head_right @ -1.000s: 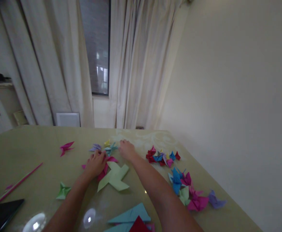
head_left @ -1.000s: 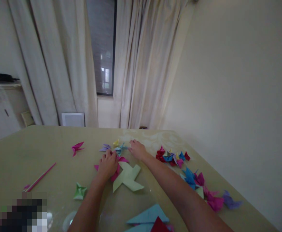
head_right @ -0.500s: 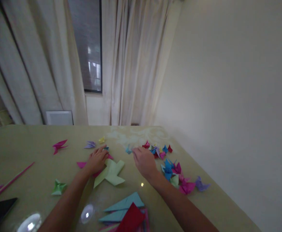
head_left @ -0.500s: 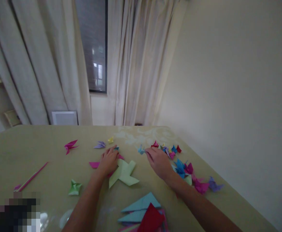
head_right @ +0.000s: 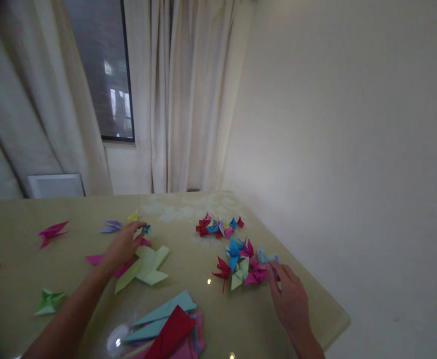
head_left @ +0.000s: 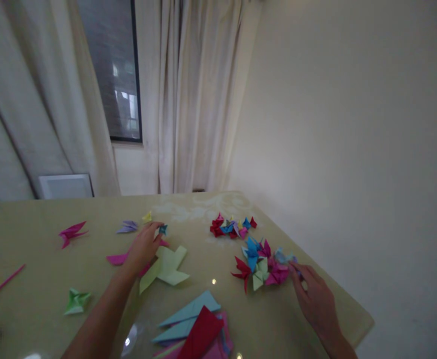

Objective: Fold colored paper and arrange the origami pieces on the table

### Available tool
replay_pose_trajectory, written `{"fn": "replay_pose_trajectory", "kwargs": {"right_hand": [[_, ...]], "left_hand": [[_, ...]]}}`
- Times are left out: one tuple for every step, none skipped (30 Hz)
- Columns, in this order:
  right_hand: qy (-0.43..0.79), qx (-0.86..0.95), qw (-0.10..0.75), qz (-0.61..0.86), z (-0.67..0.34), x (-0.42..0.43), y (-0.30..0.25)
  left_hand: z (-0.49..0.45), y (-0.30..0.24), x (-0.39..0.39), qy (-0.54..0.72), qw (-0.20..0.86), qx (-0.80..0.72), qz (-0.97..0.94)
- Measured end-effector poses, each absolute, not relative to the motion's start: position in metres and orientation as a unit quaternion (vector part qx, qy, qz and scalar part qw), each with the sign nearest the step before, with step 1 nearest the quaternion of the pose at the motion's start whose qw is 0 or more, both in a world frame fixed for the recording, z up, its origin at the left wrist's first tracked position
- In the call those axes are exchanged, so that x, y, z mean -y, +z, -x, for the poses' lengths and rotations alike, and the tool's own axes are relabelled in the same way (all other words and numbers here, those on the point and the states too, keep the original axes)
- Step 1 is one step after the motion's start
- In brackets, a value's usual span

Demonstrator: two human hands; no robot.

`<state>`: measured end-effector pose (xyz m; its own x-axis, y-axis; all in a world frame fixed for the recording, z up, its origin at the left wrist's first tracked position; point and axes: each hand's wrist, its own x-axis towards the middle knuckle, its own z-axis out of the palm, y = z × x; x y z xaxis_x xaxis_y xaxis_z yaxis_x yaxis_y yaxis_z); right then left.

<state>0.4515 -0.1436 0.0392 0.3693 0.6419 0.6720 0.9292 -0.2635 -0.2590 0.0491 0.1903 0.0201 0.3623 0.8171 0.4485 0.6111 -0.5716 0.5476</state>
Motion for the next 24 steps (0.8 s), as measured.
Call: {"fn": "replay_pose_trajectory", "kwargs": {"right_hand": [[-0.226,0.517,0.338,0.753,-0.446,0.14,0.039],[-0.228,0.523,0.359,0.739,-0.439,0.135,0.041],[-0.225,0.535,0.38,0.72,-0.43,0.128,0.044],[-0.219,0.551,0.401,0.698,-0.419,0.12,0.049],[-0.208,0.572,0.418,0.675,-0.407,0.11,0.056],[-0.194,0.594,0.43,0.651,-0.392,0.098,0.064],[-0.181,0.618,0.437,0.628,-0.375,0.085,0.073],[-0.153,0.642,0.433,0.614,-0.357,0.07,0.083],[-0.119,0.668,0.427,0.598,-0.339,0.056,0.094],[-0.087,0.693,0.42,0.58,-0.32,0.04,0.104],[-0.063,0.709,0.413,0.567,-0.303,0.025,0.115],[-0.046,0.725,0.405,0.556,-0.286,0.01,0.125],[-0.03,0.74,0.386,0.55,-0.272,-0.004,0.135],[-0.022,0.751,0.365,0.549,-0.26,-0.017,0.143],[-0.017,0.76,0.342,0.553,-0.25,-0.028,0.149],[-0.012,0.765,0.32,0.559,-0.243,-0.038,0.154],[-0.006,0.767,0.301,0.566,-0.238,-0.047,0.158],[0.002,0.767,0.284,0.575,-0.235,-0.054,0.159],[0.012,0.767,0.267,0.583,-0.234,-0.059,0.159],[0.023,0.769,0.249,0.589,-0.235,-0.062,0.158],[0.032,0.771,0.23,0.593,-0.237,-0.064,0.157],[0.04,0.774,0.212,0.596,-0.24,-0.065,0.155],[0.045,0.777,0.195,0.597,-0.244,-0.065,0.153],[0.047,0.779,0.182,0.599,-0.249,-0.065,0.152]], "left_hand": [[-0.051,0.028,-0.189,0.37,0.152,-0.43,-0.809],[-0.054,0.036,-0.187,0.385,0.158,-0.42,-0.806],[-0.056,0.045,-0.184,0.398,0.163,-0.41,-0.804],[-0.059,0.054,-0.181,0.41,0.168,-0.398,-0.803],[-0.062,0.062,-0.176,0.418,0.172,-0.386,-0.804],[-0.065,0.07,-0.17,0.422,0.176,-0.374,-0.807],[-0.068,0.078,-0.163,0.423,0.18,-0.361,-0.811],[-0.07,0.086,-0.155,0.421,0.183,-0.349,-0.817],[-0.072,0.094,-0.148,0.416,0.186,-0.338,-0.824],[-0.074,0.102,-0.141,0.409,0.19,-0.329,-0.83],[-0.074,0.109,-0.134,0.402,0.194,-0.322,-0.835],[-0.074,0.116,-0.128,0.395,0.197,-0.317,-0.84],[-0.074,0.122,-0.124,0.389,0.2,-0.313,-0.843],[-0.072,0.128,-0.121,0.385,0.204,-0.31,-0.845],[-0.07,0.132,-0.119,0.383,0.208,-0.307,-0.846],[-0.067,0.134,-0.119,0.382,0.21,-0.307,-0.846],[-0.064,0.136,-0.12,0.379,0.212,-0.312,-0.845],[-0.061,0.136,-0.122,0.366,0.212,-0.326,-0.846],[-0.058,0.134,-0.126,0.342,0.209,-0.347,-0.848],[-0.055,0.131,-0.13,0.31,0.205,-0.372,-0.851],[-0.051,0.128,-0.134,0.274,0.2,-0.396,-0.853],[-0.047,0.123,-0.138,0.239,0.196,-0.417,-0.855],[-0.043,0.118,-0.142,0.208,0.194,-0.433,-0.855],[-0.039,0.113,-0.146,0.183,0.195,-0.444,-0.855]]}}
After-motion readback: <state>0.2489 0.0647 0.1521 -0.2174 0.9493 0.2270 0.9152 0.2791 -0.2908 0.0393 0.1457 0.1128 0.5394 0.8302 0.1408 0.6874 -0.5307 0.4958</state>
